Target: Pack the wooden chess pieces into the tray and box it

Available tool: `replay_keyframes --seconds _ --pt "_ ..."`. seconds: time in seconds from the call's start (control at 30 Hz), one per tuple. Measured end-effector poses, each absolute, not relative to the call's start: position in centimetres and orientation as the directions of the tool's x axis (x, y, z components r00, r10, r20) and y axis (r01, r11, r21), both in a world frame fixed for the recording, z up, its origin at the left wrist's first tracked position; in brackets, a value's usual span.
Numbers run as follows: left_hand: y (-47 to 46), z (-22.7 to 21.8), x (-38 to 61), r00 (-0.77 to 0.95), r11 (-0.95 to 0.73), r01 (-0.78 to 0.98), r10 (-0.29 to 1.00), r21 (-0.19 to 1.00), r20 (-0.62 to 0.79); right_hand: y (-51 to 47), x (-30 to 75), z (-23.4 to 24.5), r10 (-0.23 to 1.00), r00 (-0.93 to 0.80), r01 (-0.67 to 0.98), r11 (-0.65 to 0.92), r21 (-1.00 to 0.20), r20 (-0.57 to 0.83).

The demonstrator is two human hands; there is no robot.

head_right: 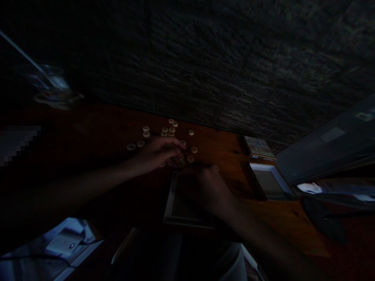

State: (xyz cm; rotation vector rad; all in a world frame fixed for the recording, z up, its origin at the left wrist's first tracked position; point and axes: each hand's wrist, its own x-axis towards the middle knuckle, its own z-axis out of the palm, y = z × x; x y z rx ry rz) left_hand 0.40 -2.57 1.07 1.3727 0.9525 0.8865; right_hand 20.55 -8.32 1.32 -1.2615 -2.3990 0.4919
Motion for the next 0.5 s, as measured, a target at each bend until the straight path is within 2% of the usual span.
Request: replay_keyframes --seconds 0.2,0.5 --pt "-2.62 1.15 0.43 0.364 0.029 0.069 0.930 0.997 -0.052 -8.27 20.48 1.25 0.810 -0.558 0.738 0.583 -0.339 0.178" --pt "-2.57 0.94 0.40 0.360 0.027 0.059 0.932 0.998 -0.046 -8.41 20.34 1.04 0.816 -0.555 0.730 0.572 -0.374 0.164"
